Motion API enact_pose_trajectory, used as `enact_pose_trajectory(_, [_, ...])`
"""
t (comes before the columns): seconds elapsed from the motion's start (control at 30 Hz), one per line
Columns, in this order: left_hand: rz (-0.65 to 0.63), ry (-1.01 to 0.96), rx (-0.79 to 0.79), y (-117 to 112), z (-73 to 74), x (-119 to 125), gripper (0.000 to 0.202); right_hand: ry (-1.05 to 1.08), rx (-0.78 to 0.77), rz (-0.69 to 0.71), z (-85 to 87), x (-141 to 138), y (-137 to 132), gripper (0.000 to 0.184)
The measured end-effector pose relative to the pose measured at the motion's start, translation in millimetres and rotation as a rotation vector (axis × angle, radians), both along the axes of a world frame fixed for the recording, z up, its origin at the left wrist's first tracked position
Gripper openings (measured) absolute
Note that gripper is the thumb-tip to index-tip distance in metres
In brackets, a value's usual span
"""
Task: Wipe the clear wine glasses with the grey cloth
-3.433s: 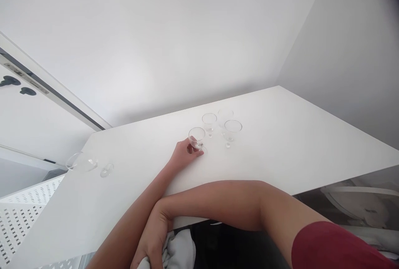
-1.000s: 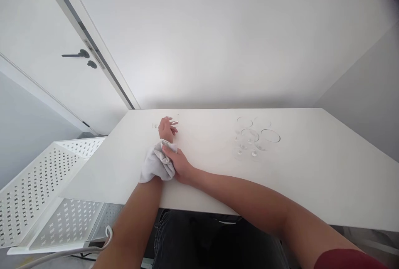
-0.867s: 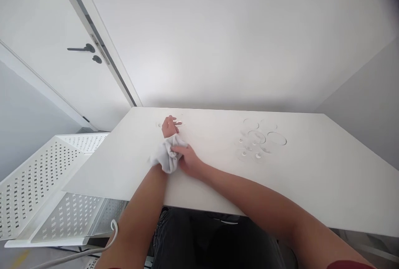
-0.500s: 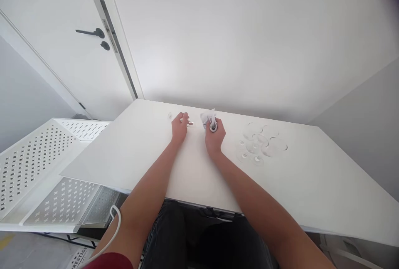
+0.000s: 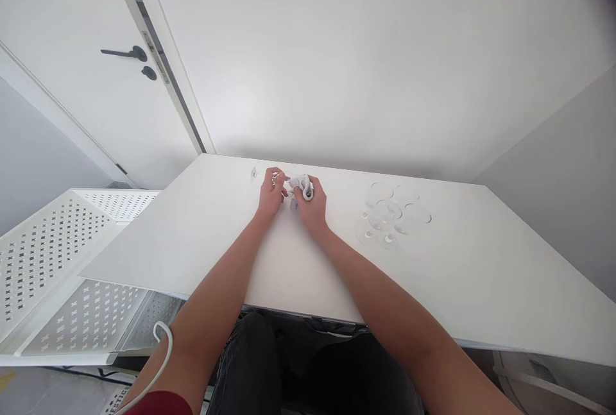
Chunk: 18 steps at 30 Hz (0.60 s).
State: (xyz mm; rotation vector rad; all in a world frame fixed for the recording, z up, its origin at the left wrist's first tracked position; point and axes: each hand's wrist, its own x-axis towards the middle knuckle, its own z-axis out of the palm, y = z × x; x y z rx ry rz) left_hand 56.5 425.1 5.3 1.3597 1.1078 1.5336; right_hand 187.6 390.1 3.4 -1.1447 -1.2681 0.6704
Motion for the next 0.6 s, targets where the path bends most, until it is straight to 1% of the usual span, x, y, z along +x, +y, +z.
enact_pose_trajectory(0.1, [-0.014, -0.036, -0.016, -2.9, 2.5, 0.1, 0.026, 0.165, -0.053, 0.233, 3.8, -1.3, -2.9, 0.052])
enact_pose_trajectory(0.2, [-0.049, -0.024, 0.017, -6.5, 6.0, 0.2, 0.016, 0.253, -0.135, 0.440, 6.9, 1.1, -6.4, 0.080])
enact_pose_trajectory(0.27, [-0.095, 0.011, 0.060, -8.0, 7.7, 0.1, 0.011, 0.259, -0.180, 0.537, 7.0, 4.0, -6.9, 0.098])
enact_pose_trajectory(0.3, [-0.105, 0.018, 0.073, -8.2, 8.3, -0.1, 0.010, 0.272, -0.193, 0.567, 6.7, 5.3, -6.5, 0.102])
enact_pose_trajectory(0.33, [-0.094, 0.017, 0.077, -8.1, 8.6, -0.5, 0.009, 0.291, -0.199, 0.588, 6.3, 6.3, -5.7, 0.102])
enact_pose_trajectory(0.37, [-0.062, 0.006, 0.080, -7.6, 8.8, -1.1, 0.009, 0.311, -0.193, 0.600, 5.9, 6.9, -4.8, 0.098])
enact_pose_trajectory(0.43, [0.035, -0.036, 0.078, -6.0, 8.8, -2.6, 0.013, 0.314, -0.151, 0.590, 6.0, 6.7, -3.7, 0.082])
enact_pose_trajectory(0.5, [0.121, -0.093, 0.057, -4.5, 8.7, -3.7, 0.020, 0.266, -0.111, 0.550, 6.8, 4.9, -4.2, 0.070])
enact_pose_trajectory(0.53, [0.136, -0.110, 0.044, -4.3, 8.8, -3.7, 0.023, 0.238, -0.098, 0.520, 7.2, 3.7, -5.1, 0.069])
enact_pose_trajectory(0.6, [0.113, -0.088, 0.033, -5.3, 9.1, -2.4, 0.024, 0.203, -0.086, 0.456, 6.8, 0.9, -7.2, 0.073])
